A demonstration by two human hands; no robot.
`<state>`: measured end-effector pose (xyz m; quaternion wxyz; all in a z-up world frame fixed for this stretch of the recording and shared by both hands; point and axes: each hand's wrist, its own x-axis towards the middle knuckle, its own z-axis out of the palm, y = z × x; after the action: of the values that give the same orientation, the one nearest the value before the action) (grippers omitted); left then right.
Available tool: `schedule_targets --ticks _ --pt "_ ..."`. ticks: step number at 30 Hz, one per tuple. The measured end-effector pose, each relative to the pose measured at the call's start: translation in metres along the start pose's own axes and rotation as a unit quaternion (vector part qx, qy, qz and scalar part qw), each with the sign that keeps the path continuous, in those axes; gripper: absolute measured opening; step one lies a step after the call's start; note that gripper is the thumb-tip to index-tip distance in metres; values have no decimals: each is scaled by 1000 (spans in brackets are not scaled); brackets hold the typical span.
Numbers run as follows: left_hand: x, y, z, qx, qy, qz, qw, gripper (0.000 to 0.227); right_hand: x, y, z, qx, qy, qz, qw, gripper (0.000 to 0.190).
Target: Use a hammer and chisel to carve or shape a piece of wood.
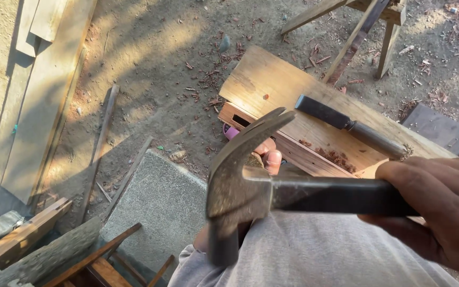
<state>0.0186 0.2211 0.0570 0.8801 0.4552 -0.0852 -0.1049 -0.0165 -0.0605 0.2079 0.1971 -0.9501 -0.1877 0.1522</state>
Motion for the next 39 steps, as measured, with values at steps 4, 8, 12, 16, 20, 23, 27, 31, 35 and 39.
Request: schedule_targets --ticks 4,8,12,16,20,23,27,31,35,39 --pt "2 -34 -24 91 -77 152 981 38 0 2 2 -57 -38 29 997 57" --pt "0 -4 13 50 77 18 996 22 -6 -3 -3 7 5 -28 1000 51" --pt "8 -9 -3 -316 89 -139 934 17 8 -7 2 -19 -38 6 999 49" --pt "35 18 14 284 -57 281 915 29 15 -9 -1 -66 -132 71 986 48" --pt "38 88 46 408 -158 172 883 52 -2 2 7 18 54 -70 996 47" --pt "5 -22 -5 -81 12 19 996 27 7 1 18 -65 -58 -20 996 43" --pt "20 -26 5 288 27 260 921 25 16 -8 8 -133 -204 112 963 47" --pt "1 -30 -4 389 30 3 921 22 -1 12 21 -24 -51 -16 998 52" --pt "-6 -49 -13 41 51 41 997 24 18 -7 11 -105 -122 3 987 49" --pt "3 -59 -19 384 45 124 914 15 9 5 20 -115 -228 98 962 45"
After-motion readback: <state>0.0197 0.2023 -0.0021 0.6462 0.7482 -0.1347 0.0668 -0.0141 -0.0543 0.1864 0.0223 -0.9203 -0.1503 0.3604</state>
